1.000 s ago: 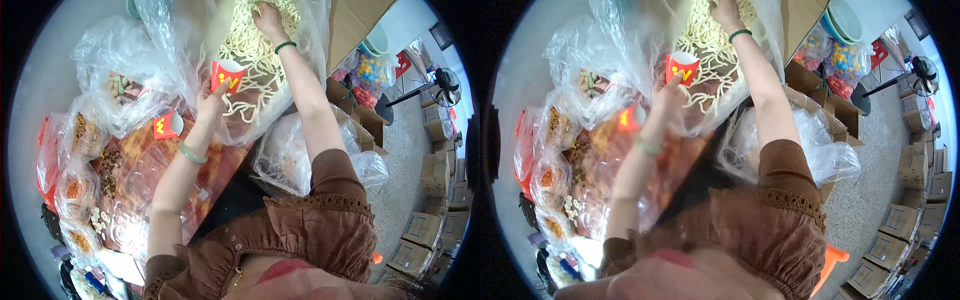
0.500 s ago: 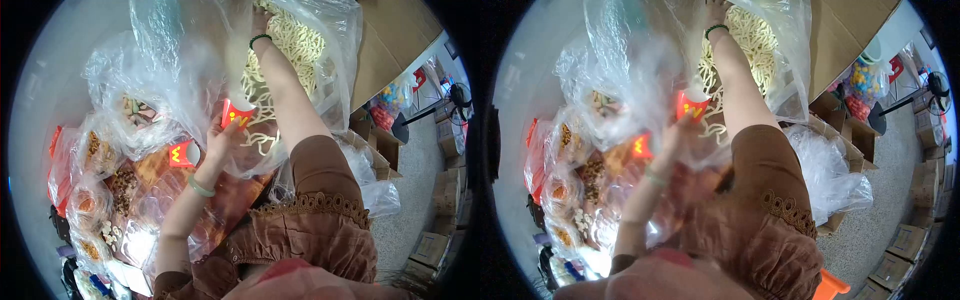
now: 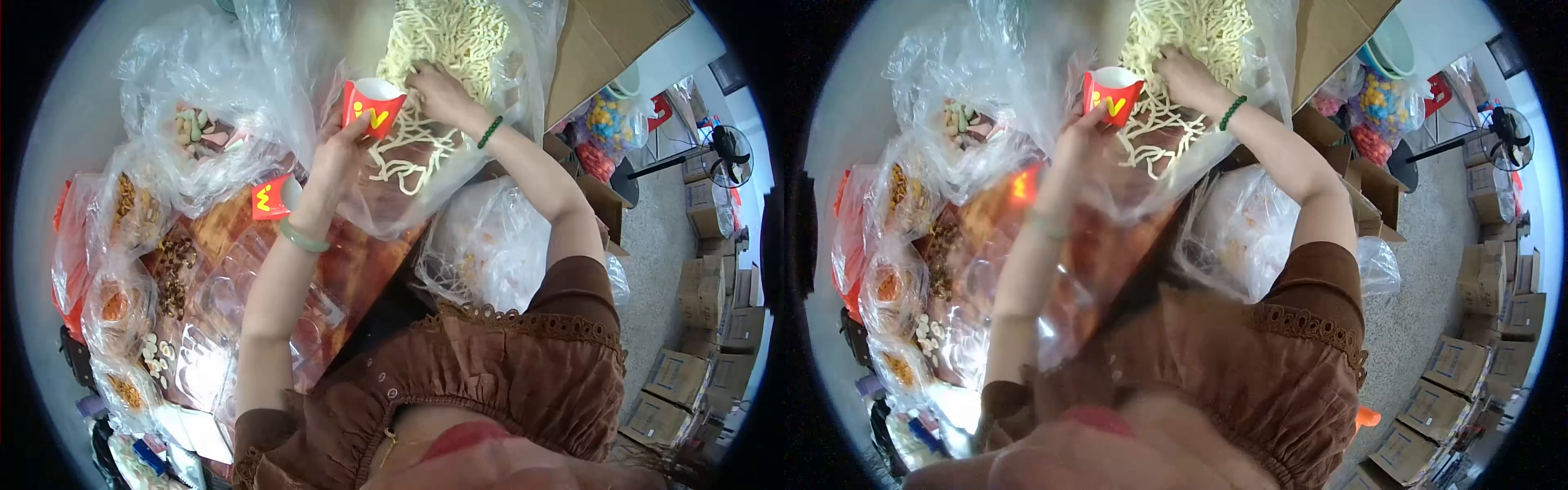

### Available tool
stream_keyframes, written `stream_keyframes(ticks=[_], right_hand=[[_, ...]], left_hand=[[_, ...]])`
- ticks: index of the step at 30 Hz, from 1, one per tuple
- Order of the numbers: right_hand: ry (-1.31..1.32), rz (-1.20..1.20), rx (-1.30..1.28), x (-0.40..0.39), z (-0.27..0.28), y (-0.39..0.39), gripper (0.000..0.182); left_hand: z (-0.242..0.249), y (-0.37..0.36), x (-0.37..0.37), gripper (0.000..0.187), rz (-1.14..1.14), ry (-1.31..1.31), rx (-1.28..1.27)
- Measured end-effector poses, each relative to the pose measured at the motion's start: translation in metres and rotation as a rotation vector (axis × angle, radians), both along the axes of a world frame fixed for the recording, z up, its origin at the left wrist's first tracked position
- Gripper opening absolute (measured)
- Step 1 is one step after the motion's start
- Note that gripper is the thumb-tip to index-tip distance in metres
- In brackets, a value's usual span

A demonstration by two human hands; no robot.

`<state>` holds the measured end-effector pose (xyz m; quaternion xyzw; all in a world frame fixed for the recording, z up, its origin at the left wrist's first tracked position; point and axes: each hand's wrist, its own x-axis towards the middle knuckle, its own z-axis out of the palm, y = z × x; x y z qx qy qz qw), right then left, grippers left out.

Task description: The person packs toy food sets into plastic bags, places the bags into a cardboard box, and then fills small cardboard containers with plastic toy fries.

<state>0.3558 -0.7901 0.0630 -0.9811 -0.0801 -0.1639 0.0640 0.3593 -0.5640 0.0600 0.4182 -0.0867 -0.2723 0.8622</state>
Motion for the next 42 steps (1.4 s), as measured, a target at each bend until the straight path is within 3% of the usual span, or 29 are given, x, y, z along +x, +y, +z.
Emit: stream_keyframes(ticks=[2, 3, 6, 8, 9, 11, 14, 15, 17, 18, 20, 21, 26, 28, 29, 31, 32, 35, 40, 42], right_hand=[[0.266, -0.038, -0.035, -0.030, -0.016, -0.007, 0.041], [0.512, -0.033, -0.065, -0.037, 0.013, -0.007, 0.048], [0.255, -0.321, 0.154, -0.030, 0.044, -0.009, 0.059], [0.150, -0.347, 0.002, -0.019, 0.044, -0.002, 0.061], [0.110, -0.378, -0.002, -0.011, 0.018, -0.003, 0.066], [0.188, -0.124, -0.069, -0.009, -0.014, 0.001, 0.061], [0.272, 0.103, 0.197, -0.001, -0.024, -0.010, 0.051], [0.166, 0.226, 0.240, -0.002, -0.019, -0.016, 0.048], [0.276, 0.181, 0.291, -0.008, -0.010, -0.023, 0.053], [0.535, -0.022, 0.177, -0.017, 0.008, -0.018, 0.065], [0.493, -0.148, -0.192, -0.018, 0.022, -0.022, 0.079], [0.362, -0.155, -0.102, -0.024, 0.034, -0.019, 0.080], [0.533, -0.171, -0.122, -0.016, -0.005, -0.016, 0.070], [0.390, -0.062, 0.017, -0.013, -0.006, -0.023, 0.071], [0.601, -0.285, 0.378, -0.037, 0.051, 0.017, 0.069], [0.246, -0.126, 0.170, -0.023, 0.002, -0.019, 0.066], [0.283, -0.158, -0.013, -0.030, 0.015, -0.006, 0.063], [0.397, -0.136, -0.046, -0.028, 0.004, 0.008, 0.062], [0.265, -0.073, 0.142, -0.024, -0.001, 0.004, 0.050], [0.366, 0.000, -0.079, -0.018, 0.001, 0.001, 0.048]], left_hand=[[-0.011, -0.007, 0.015, 0.034, 0.002, -0.025, 0.045], [-0.028, -0.007, 0.031, 0.034, 0.023, -0.079, 0.097], [-0.030, 0.004, 0.045, 0.035, 0.177, 0.101, 0.145], [-0.024, 0.013, 0.038, 0.035, 0.198, 0.102, 0.152], [-0.020, 0.017, 0.033, 0.035, 0.216, 0.093, 0.156], [-0.018, 0.021, 0.026, 0.036, 0.234, 0.100, 0.186], [-0.019, 0.030, 0.021, 0.036, 0.208, 0.084, 0.139], [-0.016, 0.034, 0.018, 0.036, 0.176, 0.066, 0.166], [-0.016, 0.038, 0.010, 0.036, 0.146, 0.062, 0.191], [-0.020, 0.039, 0.009, 0.036, 0.122, 0.064, 0.184], [-0.023, 0.042, 0.010, 0.036, 0.102, 0.062, 0.176], [-0.025, 0.043, 0.009, 0.033, 0.094, 0.066, 0.163], [-0.018, 0.044, -0.013, 0.032, -0.030, 0.095, 0.162], [-0.019, 0.042, -0.024, 0.034, -0.002, 0.070, 0.147], [-0.024, 0.043, -0.024, 0.034, -0.055, 0.062, 0.147], [-0.039, 0.040, -0.026, 0.034, -0.083, 0.074, 0.129], [-0.042, 0.037, -0.026, 0.034, -0.113, 0.073, 0.104], [-0.030, 0.029, -0.041, 0.035, -0.140, 0.183, 0.182], [-0.054, 0.022, -0.045, 0.035, -0.185, 0.122, 0.232], [-0.046, 0.020, -0.049, 0.033, -0.182, 0.187, 0.273]])
